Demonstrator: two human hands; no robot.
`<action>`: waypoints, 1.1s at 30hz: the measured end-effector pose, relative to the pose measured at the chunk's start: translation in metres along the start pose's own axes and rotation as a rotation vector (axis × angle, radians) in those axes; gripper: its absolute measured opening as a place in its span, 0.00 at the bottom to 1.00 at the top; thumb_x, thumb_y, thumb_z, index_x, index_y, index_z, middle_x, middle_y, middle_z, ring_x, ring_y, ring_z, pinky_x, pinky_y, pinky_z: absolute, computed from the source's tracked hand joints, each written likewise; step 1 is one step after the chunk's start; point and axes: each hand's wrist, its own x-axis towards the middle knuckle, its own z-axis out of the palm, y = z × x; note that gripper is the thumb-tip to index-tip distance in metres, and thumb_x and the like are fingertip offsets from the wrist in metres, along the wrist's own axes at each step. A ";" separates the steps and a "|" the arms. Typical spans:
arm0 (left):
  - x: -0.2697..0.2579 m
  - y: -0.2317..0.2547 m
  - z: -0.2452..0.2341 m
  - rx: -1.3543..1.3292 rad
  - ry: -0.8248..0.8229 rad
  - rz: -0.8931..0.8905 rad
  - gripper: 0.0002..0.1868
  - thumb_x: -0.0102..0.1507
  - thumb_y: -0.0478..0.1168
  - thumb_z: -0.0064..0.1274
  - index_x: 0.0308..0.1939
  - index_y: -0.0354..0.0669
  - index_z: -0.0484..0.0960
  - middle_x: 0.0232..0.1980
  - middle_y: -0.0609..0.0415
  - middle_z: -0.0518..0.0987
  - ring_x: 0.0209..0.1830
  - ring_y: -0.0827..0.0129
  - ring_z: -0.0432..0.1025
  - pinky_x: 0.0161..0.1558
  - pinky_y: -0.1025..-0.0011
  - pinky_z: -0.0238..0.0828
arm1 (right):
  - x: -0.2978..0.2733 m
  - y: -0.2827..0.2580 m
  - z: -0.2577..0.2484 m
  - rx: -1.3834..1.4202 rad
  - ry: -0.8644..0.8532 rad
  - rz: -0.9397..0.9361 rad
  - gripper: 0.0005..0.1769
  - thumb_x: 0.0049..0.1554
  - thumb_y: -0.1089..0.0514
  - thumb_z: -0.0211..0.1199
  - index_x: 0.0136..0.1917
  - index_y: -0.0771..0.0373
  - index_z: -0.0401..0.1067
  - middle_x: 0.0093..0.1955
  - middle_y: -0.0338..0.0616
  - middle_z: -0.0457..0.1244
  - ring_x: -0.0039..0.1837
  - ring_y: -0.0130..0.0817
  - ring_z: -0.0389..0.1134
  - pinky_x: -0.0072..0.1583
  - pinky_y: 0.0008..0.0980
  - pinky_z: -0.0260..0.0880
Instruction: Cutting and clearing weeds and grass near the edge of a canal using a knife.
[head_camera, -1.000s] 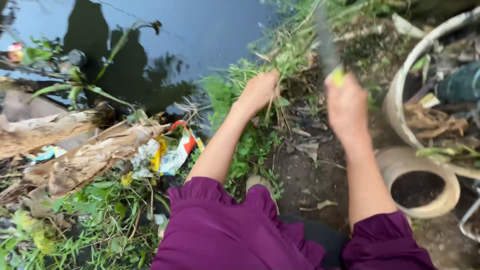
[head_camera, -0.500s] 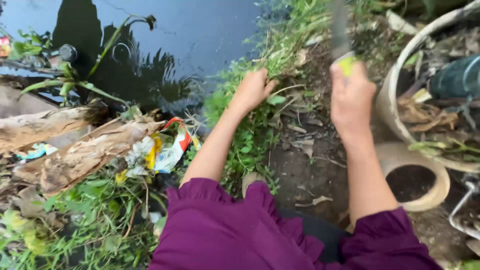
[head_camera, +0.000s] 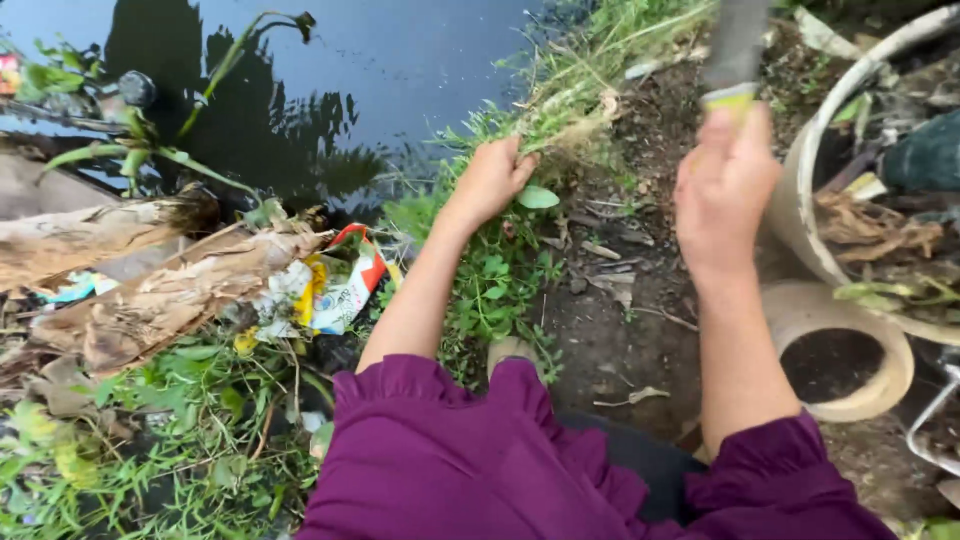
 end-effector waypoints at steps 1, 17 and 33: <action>0.000 0.003 -0.007 -0.014 -0.014 -0.009 0.17 0.68 0.46 0.51 0.36 0.31 0.74 0.28 0.37 0.79 0.28 0.47 0.74 0.38 0.52 0.70 | 0.001 -0.006 0.006 0.185 0.070 0.085 0.14 0.75 0.53 0.49 0.52 0.67 0.61 0.36 0.47 0.57 0.35 0.39 0.58 0.38 0.41 0.58; -0.021 -0.038 -0.018 -0.070 0.093 0.030 0.14 0.64 0.42 0.54 0.34 0.32 0.74 0.27 0.38 0.74 0.26 0.49 0.67 0.34 0.55 0.66 | -0.031 0.058 0.035 0.317 0.189 -0.016 0.16 0.76 0.50 0.45 0.56 0.65 0.62 0.34 0.40 0.56 0.31 0.33 0.58 0.33 0.32 0.56; 0.025 0.032 -0.034 0.374 0.274 0.132 0.58 0.44 0.70 0.71 0.65 0.40 0.66 0.59 0.41 0.77 0.58 0.48 0.71 0.57 0.53 0.69 | -0.051 0.023 -0.012 0.201 -0.112 0.406 0.16 0.73 0.46 0.45 0.53 0.60 0.60 0.29 0.37 0.56 0.25 0.21 0.55 0.27 0.25 0.54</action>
